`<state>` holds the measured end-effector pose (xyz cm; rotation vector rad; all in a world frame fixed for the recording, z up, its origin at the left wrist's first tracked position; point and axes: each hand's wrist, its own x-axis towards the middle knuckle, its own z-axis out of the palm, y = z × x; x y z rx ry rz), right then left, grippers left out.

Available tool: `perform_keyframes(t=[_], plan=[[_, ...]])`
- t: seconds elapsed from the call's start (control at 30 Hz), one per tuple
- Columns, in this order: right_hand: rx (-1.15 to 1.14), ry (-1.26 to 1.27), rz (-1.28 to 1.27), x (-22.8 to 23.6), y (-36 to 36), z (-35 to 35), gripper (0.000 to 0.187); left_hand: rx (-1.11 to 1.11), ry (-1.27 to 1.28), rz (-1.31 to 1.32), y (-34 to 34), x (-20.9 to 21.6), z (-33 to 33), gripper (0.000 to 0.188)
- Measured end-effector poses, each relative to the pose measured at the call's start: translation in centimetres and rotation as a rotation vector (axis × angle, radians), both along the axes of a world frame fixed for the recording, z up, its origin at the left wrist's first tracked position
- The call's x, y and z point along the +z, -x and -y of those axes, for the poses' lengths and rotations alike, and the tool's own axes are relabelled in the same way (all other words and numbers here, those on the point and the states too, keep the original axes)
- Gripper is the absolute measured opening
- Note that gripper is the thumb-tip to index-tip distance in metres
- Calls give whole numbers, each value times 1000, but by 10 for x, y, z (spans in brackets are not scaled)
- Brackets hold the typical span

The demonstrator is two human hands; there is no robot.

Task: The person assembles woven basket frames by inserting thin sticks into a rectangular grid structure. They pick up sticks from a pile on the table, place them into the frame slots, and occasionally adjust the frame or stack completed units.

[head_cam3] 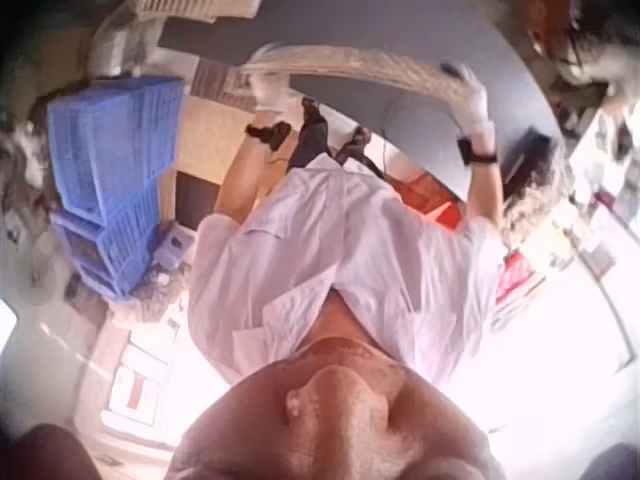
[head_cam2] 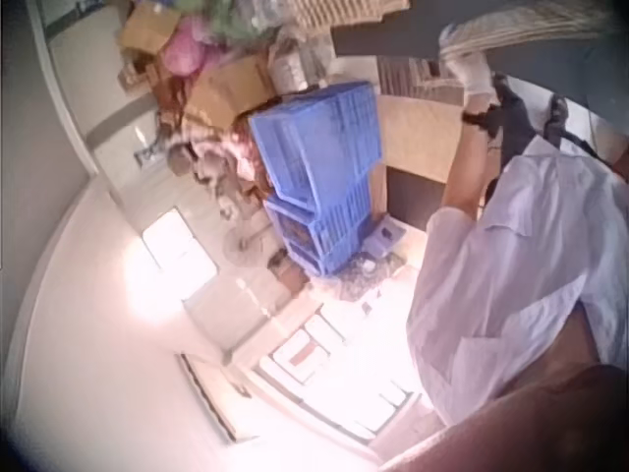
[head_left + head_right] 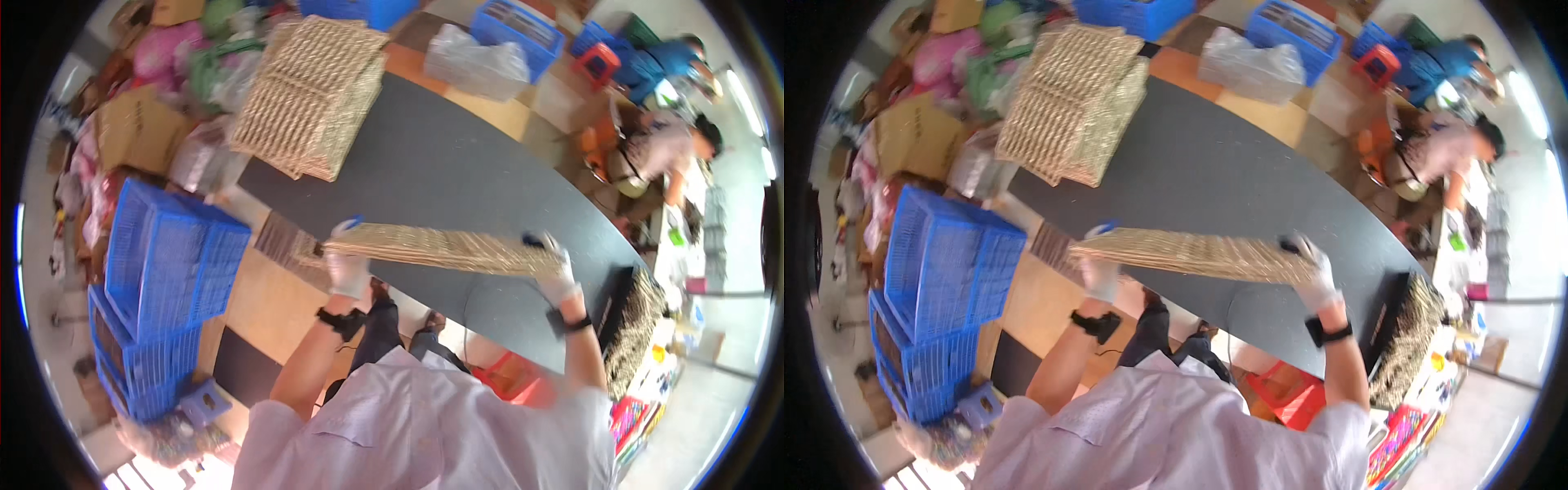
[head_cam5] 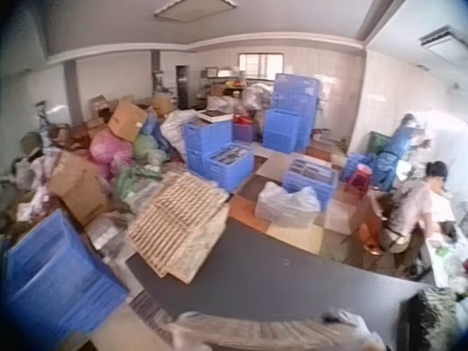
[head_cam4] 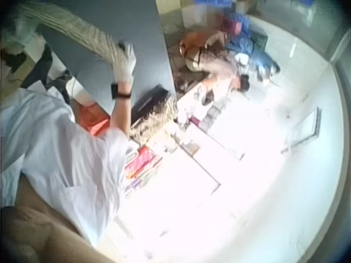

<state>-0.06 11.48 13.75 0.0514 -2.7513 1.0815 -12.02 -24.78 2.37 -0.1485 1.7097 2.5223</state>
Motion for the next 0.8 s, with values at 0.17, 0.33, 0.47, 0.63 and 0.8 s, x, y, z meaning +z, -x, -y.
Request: perform_keyframes(t=[0.17, 0.33, 0.47, 0.63, 0.8], plan=[[-531, 513, 290, -72, -135, -1, 30, -103, 572, -362, -31, -10, -59, 50], [-555, 192, 334, -72, -227, -16, 32, -311, 761, -415, -70, 12, -74, 61], [-579, 138, 331, -79, -233, -20, 28, -403, 749, -355, -84, -1, -79, 67], [-497, 293, 278, -151, -176, -20, 31, -219, 922, -449, -55, -38, -82, 62], [-552, 349, 244, -224, -165, -29, 38, -220, 891, -369, -35, -75, -83, 50]])
